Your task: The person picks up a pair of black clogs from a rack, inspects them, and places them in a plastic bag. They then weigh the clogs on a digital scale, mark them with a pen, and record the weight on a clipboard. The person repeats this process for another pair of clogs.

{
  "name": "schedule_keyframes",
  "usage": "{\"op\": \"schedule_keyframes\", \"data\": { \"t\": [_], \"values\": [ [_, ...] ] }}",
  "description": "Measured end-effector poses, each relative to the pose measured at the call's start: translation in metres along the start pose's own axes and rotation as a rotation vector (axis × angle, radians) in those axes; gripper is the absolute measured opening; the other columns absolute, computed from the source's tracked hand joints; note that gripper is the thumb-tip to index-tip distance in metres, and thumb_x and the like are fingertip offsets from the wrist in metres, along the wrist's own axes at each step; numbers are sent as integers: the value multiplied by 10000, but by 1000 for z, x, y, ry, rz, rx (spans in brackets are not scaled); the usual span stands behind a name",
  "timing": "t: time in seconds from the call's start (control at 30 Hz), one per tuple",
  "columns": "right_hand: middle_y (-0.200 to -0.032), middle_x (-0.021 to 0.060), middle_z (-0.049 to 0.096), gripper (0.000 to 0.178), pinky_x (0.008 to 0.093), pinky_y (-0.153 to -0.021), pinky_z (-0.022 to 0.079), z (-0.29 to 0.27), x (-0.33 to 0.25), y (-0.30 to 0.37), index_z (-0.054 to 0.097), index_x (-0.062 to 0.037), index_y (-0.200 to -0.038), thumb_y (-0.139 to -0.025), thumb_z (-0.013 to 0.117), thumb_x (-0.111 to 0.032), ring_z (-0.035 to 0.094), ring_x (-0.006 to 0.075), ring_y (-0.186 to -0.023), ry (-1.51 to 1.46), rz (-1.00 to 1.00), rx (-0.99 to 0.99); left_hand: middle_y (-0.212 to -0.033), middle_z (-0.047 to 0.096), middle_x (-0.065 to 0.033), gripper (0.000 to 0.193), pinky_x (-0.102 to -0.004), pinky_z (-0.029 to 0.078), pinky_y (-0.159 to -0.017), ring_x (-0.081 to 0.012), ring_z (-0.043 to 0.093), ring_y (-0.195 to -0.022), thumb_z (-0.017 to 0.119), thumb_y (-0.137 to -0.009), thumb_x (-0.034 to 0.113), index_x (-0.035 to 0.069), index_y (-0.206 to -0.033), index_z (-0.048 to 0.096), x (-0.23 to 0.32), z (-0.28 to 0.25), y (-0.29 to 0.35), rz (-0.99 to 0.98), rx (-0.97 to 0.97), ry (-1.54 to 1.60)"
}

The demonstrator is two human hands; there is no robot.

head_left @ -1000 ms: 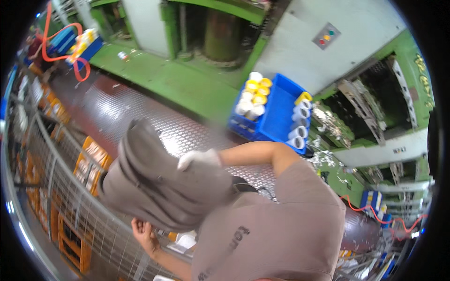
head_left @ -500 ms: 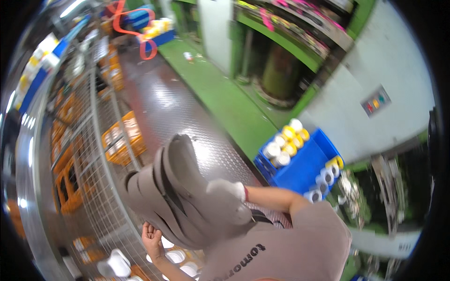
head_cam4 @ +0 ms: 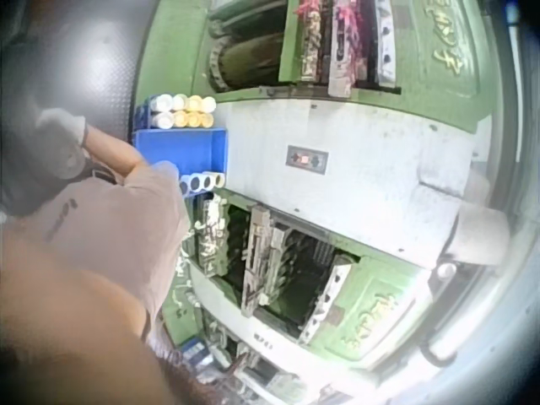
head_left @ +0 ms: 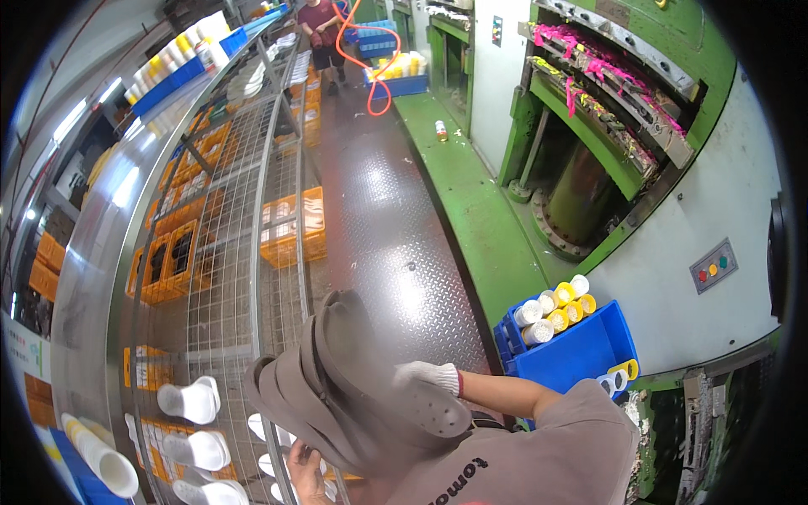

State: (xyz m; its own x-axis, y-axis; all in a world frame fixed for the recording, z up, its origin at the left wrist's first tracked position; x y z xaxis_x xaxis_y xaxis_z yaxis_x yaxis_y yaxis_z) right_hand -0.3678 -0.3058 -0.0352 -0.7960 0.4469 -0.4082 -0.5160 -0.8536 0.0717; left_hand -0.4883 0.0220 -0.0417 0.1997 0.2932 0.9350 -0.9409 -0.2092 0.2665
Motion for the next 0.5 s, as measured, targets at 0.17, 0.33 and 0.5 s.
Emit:
{"op": "schedule_keyframes", "data": {
  "t": [0.17, 0.33, 0.5],
  "values": [
    [-1052, 27, 693, 185, 279, -857, 520, 14, 42, 2, 702, -23, -1085, -930, 601, -23, 619, 82, -940, 150, 125, 291, -1179, 651, -104, 497, -261, 456, -909, -172, 599, -1085, 732, -845, 19, -68, -1303, 560, -8, -25, 55, 9, 46, 58],
    [-1042, 45, 702, 173, 311, -849, 529, 42, 94, 17, 694, -2, -1068, -941, 587, -53, 640, 103, -919, 17, 217, 232, -1177, 641, -93, 443, -335, 437, -991, -194, 585, -1096, 720, -846, 31, -54, -1261, 590, -22, -59, 114, -42, 70, 69],
    [-1087, 58, 699, 238, 337, -902, 516, 73, 164, 44, 679, 10, -1138, -941, 595, -92, 641, 155, -1004, 103, 151, 241, -1080, 631, -54, 452, -265, 443, -825, -122, 571, -969, 711, -866, 122, -52, -1263, 584, -49, -101, 178, 81, 52, -106]
  ]
}}
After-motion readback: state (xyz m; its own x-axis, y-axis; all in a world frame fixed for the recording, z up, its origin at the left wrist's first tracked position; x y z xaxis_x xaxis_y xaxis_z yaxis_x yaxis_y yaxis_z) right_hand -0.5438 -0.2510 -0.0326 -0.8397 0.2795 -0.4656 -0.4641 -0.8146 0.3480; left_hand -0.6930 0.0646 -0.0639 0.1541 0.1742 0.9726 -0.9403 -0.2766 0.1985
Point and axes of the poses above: each hand's wrist, its own y-axis away from the middle knuckle, its own z-axis out of the palm, x = y × z, the point moved 3 cm from there along -y, towards the middle knuckle
